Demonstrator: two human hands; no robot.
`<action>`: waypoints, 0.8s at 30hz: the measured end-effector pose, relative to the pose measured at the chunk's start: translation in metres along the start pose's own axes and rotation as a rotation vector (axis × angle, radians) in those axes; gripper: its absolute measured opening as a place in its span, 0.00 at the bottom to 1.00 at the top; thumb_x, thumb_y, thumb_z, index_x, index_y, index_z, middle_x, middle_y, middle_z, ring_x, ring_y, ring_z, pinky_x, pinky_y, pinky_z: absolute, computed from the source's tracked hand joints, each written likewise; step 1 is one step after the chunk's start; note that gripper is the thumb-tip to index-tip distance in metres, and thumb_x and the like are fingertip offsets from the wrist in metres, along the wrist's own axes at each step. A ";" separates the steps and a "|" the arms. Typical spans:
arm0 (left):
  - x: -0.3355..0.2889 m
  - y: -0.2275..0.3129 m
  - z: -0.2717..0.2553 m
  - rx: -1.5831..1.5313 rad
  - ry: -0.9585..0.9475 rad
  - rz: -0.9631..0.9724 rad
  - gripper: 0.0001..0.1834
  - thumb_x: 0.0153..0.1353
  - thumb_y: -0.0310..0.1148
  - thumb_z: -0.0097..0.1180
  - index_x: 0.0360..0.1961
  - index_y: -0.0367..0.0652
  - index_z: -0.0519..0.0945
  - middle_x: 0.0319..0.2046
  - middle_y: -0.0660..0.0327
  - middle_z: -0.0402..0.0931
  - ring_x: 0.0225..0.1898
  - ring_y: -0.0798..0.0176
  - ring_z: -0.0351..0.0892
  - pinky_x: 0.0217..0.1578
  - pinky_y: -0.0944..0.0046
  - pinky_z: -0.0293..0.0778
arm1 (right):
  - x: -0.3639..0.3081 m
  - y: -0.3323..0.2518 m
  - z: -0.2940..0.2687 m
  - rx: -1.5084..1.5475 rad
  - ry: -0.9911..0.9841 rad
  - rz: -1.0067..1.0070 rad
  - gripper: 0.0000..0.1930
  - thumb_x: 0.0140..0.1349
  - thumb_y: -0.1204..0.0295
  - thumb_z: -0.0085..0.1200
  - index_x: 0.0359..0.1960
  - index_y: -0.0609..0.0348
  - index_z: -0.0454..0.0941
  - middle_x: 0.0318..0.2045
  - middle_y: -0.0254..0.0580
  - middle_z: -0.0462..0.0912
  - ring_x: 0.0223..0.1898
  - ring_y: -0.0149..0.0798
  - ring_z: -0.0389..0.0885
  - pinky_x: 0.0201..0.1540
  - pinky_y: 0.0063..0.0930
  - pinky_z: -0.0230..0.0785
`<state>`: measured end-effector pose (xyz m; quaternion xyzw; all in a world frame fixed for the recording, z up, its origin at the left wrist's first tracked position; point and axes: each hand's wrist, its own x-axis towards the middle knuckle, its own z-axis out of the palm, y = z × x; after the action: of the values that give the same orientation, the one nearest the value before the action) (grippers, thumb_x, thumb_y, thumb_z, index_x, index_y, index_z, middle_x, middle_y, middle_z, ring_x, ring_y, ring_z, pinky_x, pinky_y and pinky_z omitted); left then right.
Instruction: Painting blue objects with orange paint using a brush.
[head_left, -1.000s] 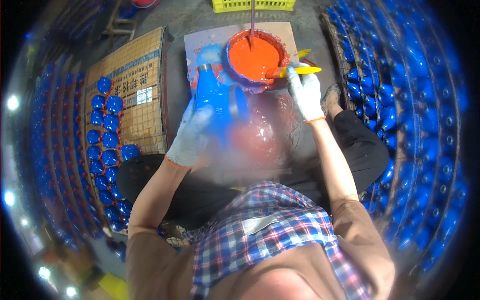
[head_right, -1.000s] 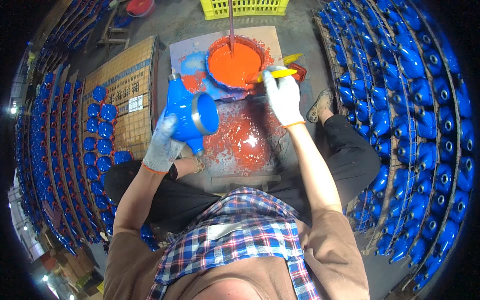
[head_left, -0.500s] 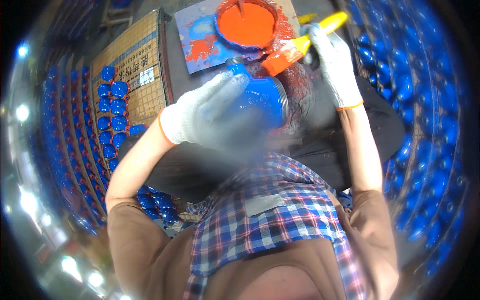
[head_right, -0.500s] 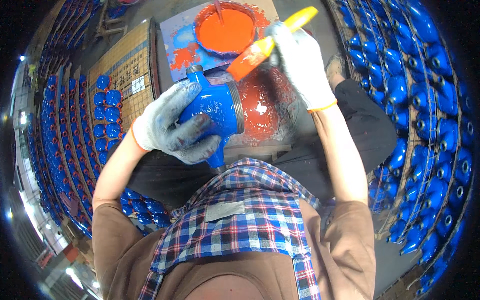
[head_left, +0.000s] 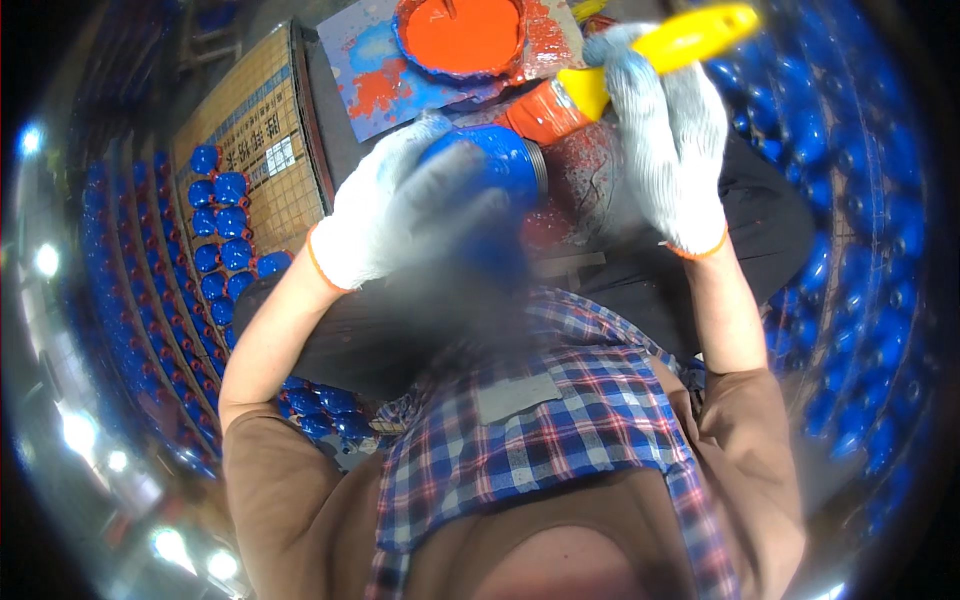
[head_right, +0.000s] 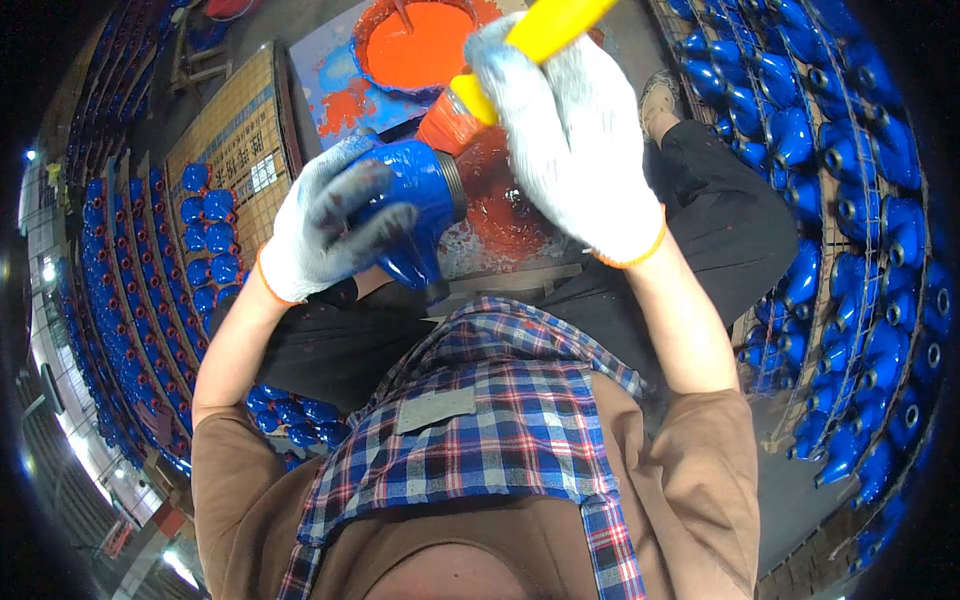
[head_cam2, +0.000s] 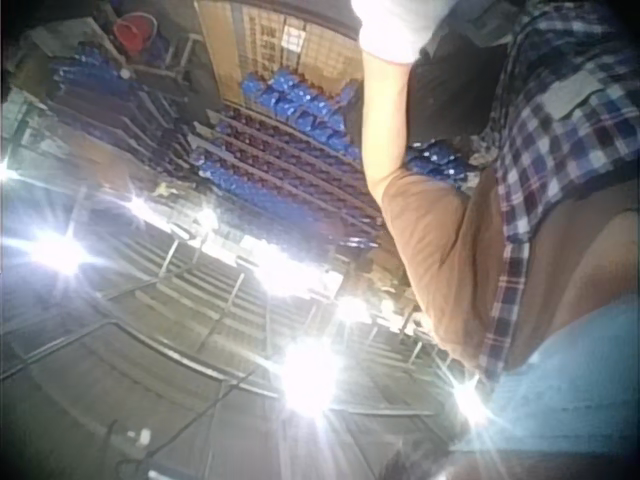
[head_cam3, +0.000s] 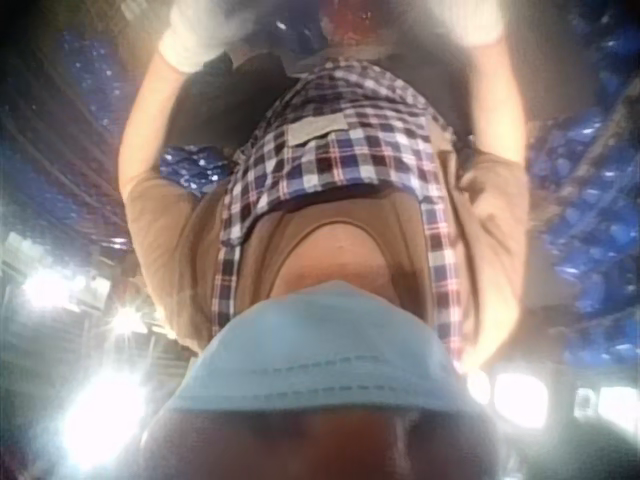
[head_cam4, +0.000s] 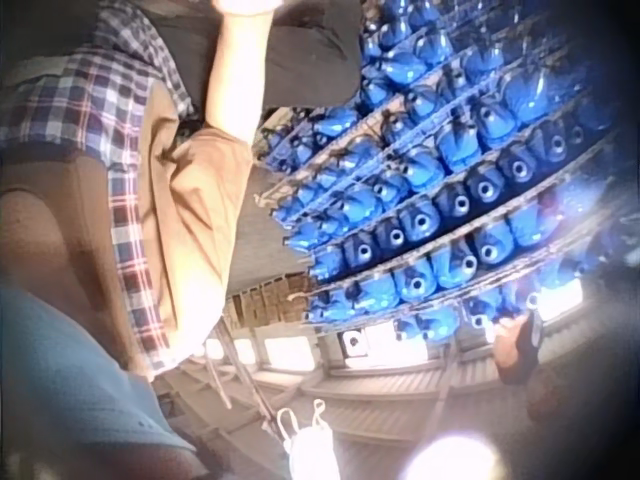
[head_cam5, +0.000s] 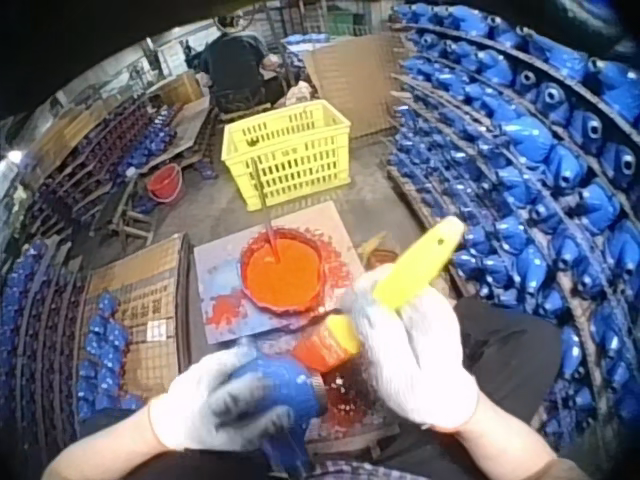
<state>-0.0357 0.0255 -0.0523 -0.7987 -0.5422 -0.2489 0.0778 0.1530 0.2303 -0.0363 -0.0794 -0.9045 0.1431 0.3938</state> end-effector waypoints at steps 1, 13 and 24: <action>0.001 0.003 0.001 -0.029 0.035 -0.047 0.31 0.32 0.32 0.78 0.45 0.51 0.84 0.50 0.53 0.73 0.52 0.38 0.75 0.50 0.43 0.76 | -0.008 -0.010 -0.004 0.062 -0.041 0.115 0.19 0.62 0.78 0.58 0.55 0.67 0.75 0.44 0.50 0.84 0.46 0.48 0.84 0.47 0.41 0.76; 0.026 0.044 0.027 -1.622 0.646 -1.380 0.34 0.64 0.45 0.61 0.64 0.38 0.65 0.53 0.51 0.76 0.50 0.55 0.83 0.48 0.55 0.84 | -0.050 -0.022 0.004 0.324 0.035 0.091 0.14 0.46 0.72 0.68 0.38 0.52 0.85 0.34 0.42 0.84 0.37 0.48 0.83 0.42 0.37 0.75; 0.004 0.009 0.044 -1.261 0.395 -1.179 0.30 0.68 0.51 0.52 0.61 0.37 0.69 0.48 0.49 0.79 0.44 0.55 0.84 0.37 0.59 0.85 | -0.053 -0.009 -0.006 0.208 -0.145 -0.083 0.11 0.46 0.75 0.65 0.34 0.57 0.82 0.28 0.43 0.81 0.30 0.49 0.80 0.36 0.38 0.72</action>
<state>-0.0132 0.0421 -0.0869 -0.2259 -0.6044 -0.6343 -0.4258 0.1935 0.2096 -0.0660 0.0099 -0.9134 0.2249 0.3393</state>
